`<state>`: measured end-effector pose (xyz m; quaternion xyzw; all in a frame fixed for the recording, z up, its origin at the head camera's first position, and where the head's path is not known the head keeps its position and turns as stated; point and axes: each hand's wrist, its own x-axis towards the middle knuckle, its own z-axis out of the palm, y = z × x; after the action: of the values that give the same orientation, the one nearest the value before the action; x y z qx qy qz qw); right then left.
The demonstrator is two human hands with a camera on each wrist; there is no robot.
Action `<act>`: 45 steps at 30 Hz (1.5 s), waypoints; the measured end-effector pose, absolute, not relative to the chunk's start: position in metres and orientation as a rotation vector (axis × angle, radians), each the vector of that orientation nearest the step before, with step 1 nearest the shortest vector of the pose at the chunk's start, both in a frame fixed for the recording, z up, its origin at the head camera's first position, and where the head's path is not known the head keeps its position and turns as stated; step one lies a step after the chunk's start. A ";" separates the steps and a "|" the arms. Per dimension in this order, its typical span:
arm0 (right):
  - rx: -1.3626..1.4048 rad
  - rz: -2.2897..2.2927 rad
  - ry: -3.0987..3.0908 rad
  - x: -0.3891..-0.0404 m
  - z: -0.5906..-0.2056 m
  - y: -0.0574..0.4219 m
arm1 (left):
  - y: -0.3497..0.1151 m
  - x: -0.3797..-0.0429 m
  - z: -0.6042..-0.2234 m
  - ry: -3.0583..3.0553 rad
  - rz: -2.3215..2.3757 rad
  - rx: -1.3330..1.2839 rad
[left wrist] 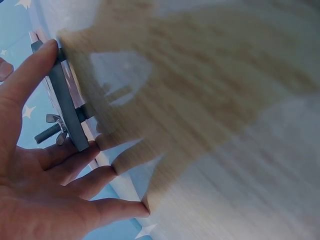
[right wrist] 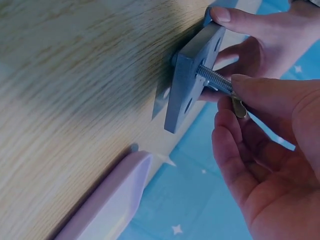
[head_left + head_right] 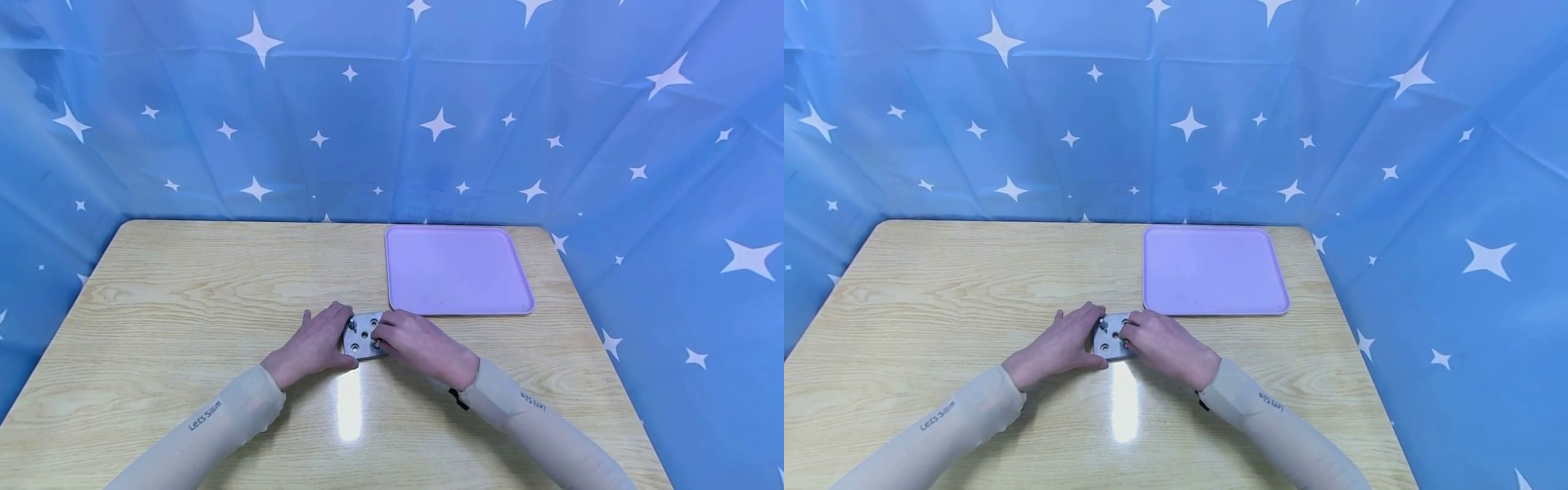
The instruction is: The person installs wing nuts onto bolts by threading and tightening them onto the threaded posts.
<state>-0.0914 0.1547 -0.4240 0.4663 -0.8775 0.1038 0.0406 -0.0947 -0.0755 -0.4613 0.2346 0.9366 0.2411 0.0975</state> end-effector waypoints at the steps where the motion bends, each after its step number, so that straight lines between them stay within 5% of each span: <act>1: 1.424 0.307 -2.689 -0.091 -0.424 0.154 | -0.076 -0.095 -0.461 2.773 0.713 0.695; 27: 0.936 0.210 -2.826 -0.079 -0.437 0.141 | -0.076 -0.094 -0.460 2.784 0.710 0.714; 38: 1.647 0.274 -2.667 -0.101 -0.407 0.167 | -0.077 -0.095 -0.462 2.780 0.719 0.695; 45: 1.712 0.069 -2.542 -0.105 -0.410 0.161 | -0.075 -0.095 -0.461 2.765 0.728 0.680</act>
<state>-0.1046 0.1613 -0.4104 0.5581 -0.8286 0.0224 0.0377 -0.0951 -0.0750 -0.4610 0.2301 0.9360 0.2465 0.1013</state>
